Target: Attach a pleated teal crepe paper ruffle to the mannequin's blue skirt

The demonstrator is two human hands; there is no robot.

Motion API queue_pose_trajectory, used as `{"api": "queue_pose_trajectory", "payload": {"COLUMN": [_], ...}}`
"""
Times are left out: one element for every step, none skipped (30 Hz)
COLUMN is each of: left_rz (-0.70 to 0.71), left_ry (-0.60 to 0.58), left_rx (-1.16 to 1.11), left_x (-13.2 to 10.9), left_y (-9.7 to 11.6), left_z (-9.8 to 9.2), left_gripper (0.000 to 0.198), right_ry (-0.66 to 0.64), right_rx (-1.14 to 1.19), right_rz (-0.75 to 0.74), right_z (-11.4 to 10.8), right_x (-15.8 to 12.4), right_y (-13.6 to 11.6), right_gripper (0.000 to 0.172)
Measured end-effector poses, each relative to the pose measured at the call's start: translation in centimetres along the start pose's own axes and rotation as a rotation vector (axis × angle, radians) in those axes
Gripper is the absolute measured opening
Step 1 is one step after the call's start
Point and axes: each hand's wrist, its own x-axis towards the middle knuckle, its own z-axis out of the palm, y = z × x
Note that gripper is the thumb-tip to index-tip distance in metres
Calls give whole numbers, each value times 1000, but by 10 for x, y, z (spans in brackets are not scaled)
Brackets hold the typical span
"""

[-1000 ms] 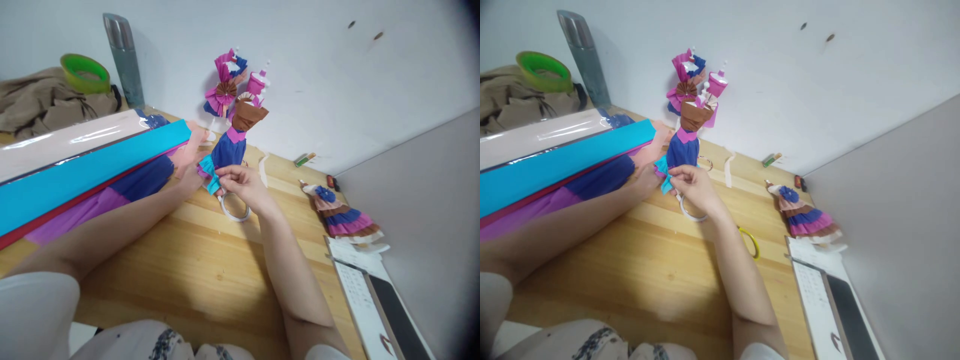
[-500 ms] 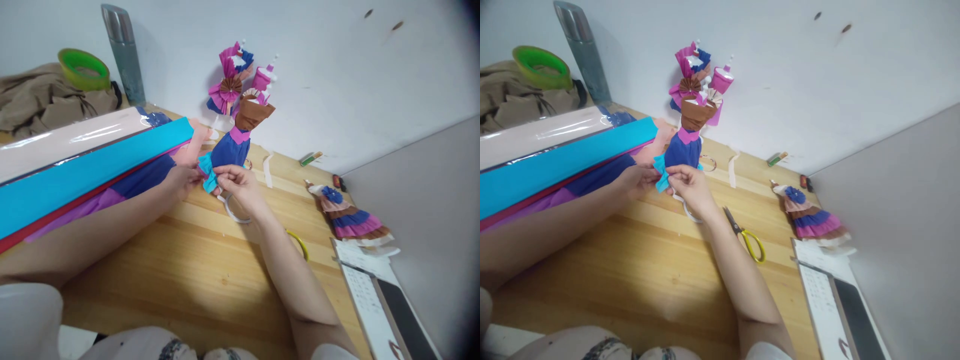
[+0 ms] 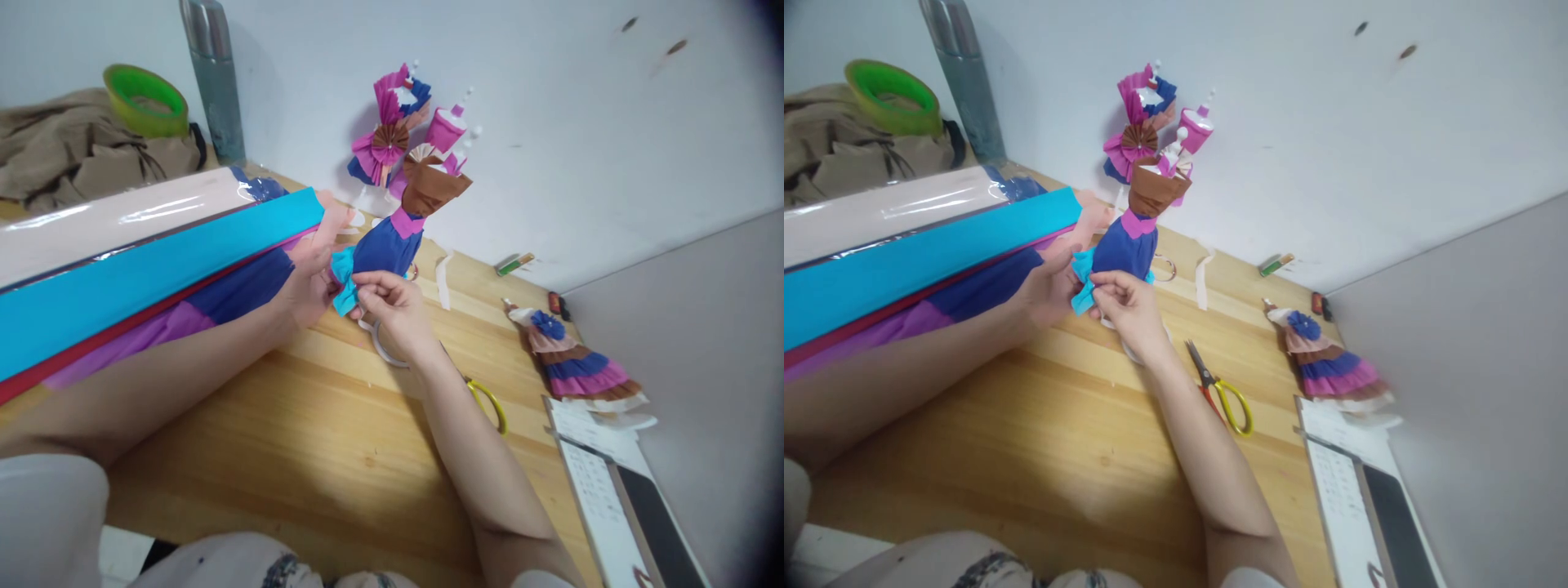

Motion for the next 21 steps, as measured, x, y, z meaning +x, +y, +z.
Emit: {"api": "queue_pose_trajectory", "payload": {"left_rz": [27, 53, 73, 78, 70, 55, 44, 37, 35, 38, 42, 45, 45, 43, 37, 28, 18, 10, 11, 29, 55], "left_ry": [-4, 0, 4, 0, -13, -27, -35, -33, -22, -4, 20, 43, 64, 80, 90, 95, 97, 97, 98, 98, 97], "left_rx": [7, 15, 23, 33, 46, 61, 76, 85, 85, 71, 46, 18, -8, -24, -28, -22, -12, 4, 32, 83, 140], "left_x": [0, 0, 0, -1, -1, -1, -1, 0, 0, 0, 1, 1, 2, 2, 3, 3, 4, 5, 5, 6, 6], "left_y": [0, -1, -1, -1, -1, -1, -1, 0, 0, 1, 1, 1, 0, -1, -2, -3, -3, -4, -5, -5, -5], "left_z": [0, 0, 1, 1, 1, 2, 3, 3, 3, 4, 4, 4, 3, 3, 2, 2, 1, 1, 1, 0, 0], "left_gripper": [44, 46, 47, 47, 48, 49, 50, 51, 53, 54, 54, 55, 54, 52, 49, 45, 42, 40, 39, 38, 37], "right_ry": [4, 8, 10, 12, 11, 9, 7, 5, 6, 8, 11, 14, 15, 15, 13, 10, 8, 9, 11, 16, 23], "right_rx": [-6, -8, -9, -7, -5, -6, -9, -15, -21, -26, -30, -32, -33, -32, -30, -26, -20, -16, -13, -15, -20], "right_rz": [-3, -6, -8, -10, -11, -12, -13, -14, -15, -15, -14, -11, -8, -3, 0, 5, 9, 11, 11, 8, 1], "right_z": [0, 0, 0, 0, 0, 0, 0, 0, 0, 0, 0, 0, 0, 0, 0, 1, 1, 2, 2, 2, 2], "right_x": [0, 0, 1, 1, 1, 1, 1, 1, 0, 0, 0, 0, 0, 0, -1, -1, -1, -1, -1, -2, -2], "right_y": [-1, -1, -2, -2, -2, -2, -2, -2, -1, -1, -2, -2, -2, -3, -3, -3, -4, -4, -4, -4, -4], "right_gripper": [36, 35, 35, 35, 35, 35, 35, 35, 35, 35, 36, 36, 36, 36, 36, 36, 36, 36, 36, 35, 35]}}
